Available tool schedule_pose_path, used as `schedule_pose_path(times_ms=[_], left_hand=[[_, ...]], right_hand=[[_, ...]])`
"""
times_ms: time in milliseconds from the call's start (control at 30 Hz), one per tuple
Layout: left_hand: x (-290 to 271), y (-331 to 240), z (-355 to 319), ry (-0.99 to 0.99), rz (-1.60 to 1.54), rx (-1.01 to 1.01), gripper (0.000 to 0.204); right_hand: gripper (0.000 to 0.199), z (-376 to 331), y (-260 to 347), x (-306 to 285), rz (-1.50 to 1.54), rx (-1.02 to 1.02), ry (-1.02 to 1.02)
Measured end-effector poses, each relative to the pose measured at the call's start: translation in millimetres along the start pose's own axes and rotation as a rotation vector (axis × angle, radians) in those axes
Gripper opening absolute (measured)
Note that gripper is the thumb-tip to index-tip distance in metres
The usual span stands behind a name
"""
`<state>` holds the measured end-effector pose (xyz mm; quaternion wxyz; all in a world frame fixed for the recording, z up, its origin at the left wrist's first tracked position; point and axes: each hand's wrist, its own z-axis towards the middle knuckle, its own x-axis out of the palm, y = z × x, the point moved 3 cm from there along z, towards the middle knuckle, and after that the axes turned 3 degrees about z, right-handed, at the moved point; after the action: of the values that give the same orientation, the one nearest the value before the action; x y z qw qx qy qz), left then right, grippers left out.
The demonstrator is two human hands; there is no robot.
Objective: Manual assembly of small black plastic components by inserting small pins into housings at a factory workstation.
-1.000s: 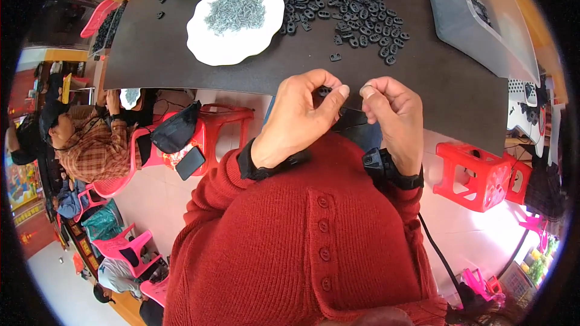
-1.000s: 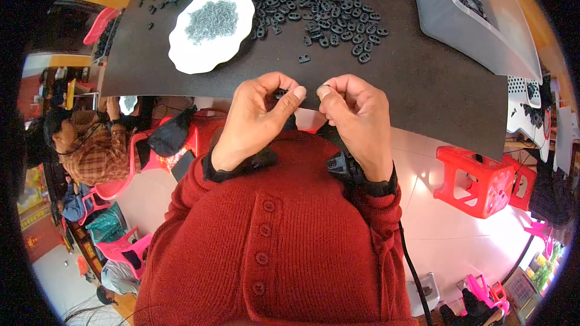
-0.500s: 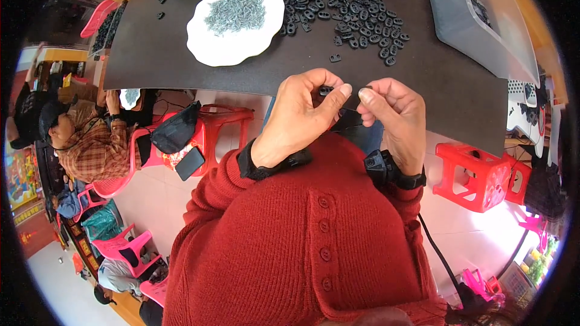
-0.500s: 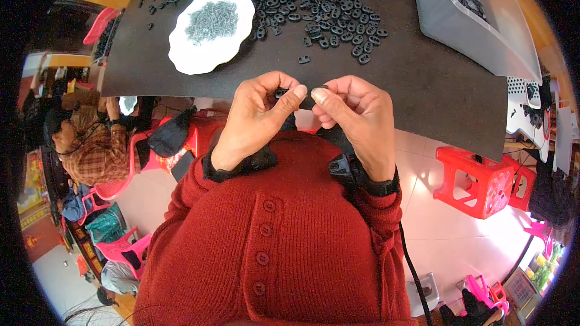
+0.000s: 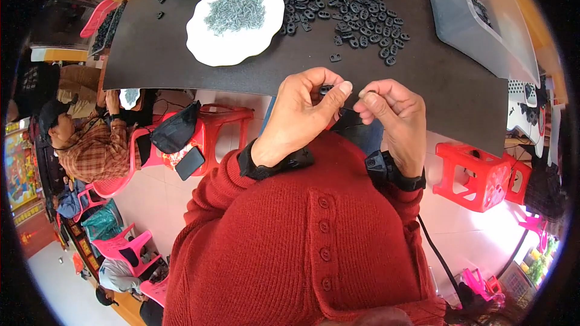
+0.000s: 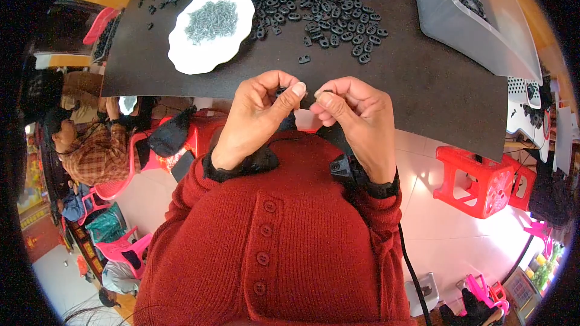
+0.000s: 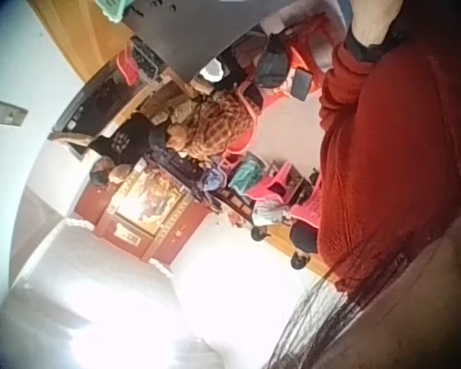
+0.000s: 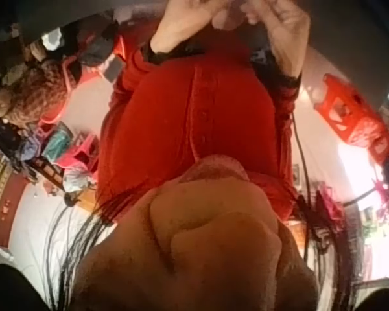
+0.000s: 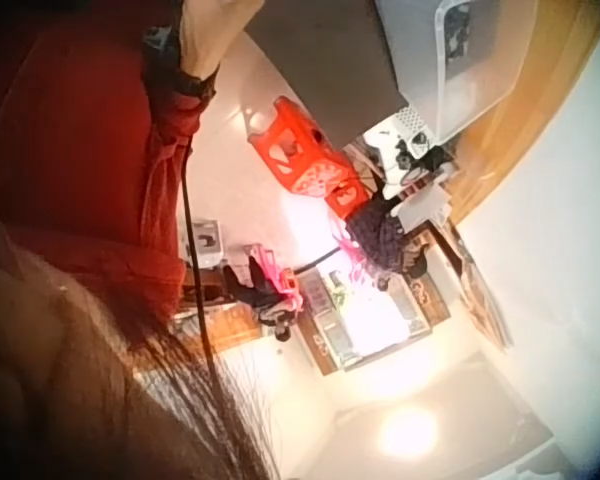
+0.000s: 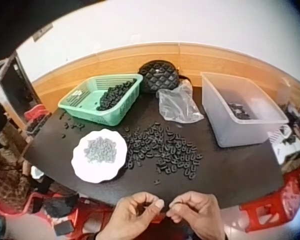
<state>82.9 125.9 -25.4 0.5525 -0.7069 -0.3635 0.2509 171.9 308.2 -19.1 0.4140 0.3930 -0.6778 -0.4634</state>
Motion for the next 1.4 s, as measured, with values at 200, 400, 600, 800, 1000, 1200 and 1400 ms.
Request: schedule_pose_path(times_ms=[200, 400, 600, 800, 1000, 1200, 1400], left_hand=[[-2.1, 0.9, 0.0, 0.015, 0.013, 0.003, 0.020], [3.3, -3.4, 1.4, 0.101, -0.178, -0.049, 0.022], [-0.7, 1.2, 6.4, 0.084, -0.239, -0.067, 0.025], [-6.7, 4.6, 10.2, 0.047, -0.278, -0.077, 0.025], [-8.2, 6.5, 11.2, 0.072, -0.275, -0.055, 0.025], [-4.4, 12.7, 18.6, 0.070, -0.377, -0.104, 0.024], [-6.4, 13.0, 19.9, 0.044, -0.354, -0.087, 0.022]], right_hand=[[0.013, 1.0, 0.6, 3.4, 0.010, 0.017, 0.072], [0.013, 3.3, 1.6, 11.5, 0.027, 0.027, -0.030], [0.015, 8.8, -3.0, 14.7, -0.069, -0.136, -0.084], [0.014, 11.9, 0.6, 18.7, -0.007, -0.080, -0.126], [0.012, 15.0, -8.1, 20.9, -0.024, -0.120, -0.022], [0.012, 10.7, -8.6, 33.1, -0.194, -0.265, -0.180], [0.013, 10.1, 0.4, 29.3, -0.414, -0.405, -0.170]])
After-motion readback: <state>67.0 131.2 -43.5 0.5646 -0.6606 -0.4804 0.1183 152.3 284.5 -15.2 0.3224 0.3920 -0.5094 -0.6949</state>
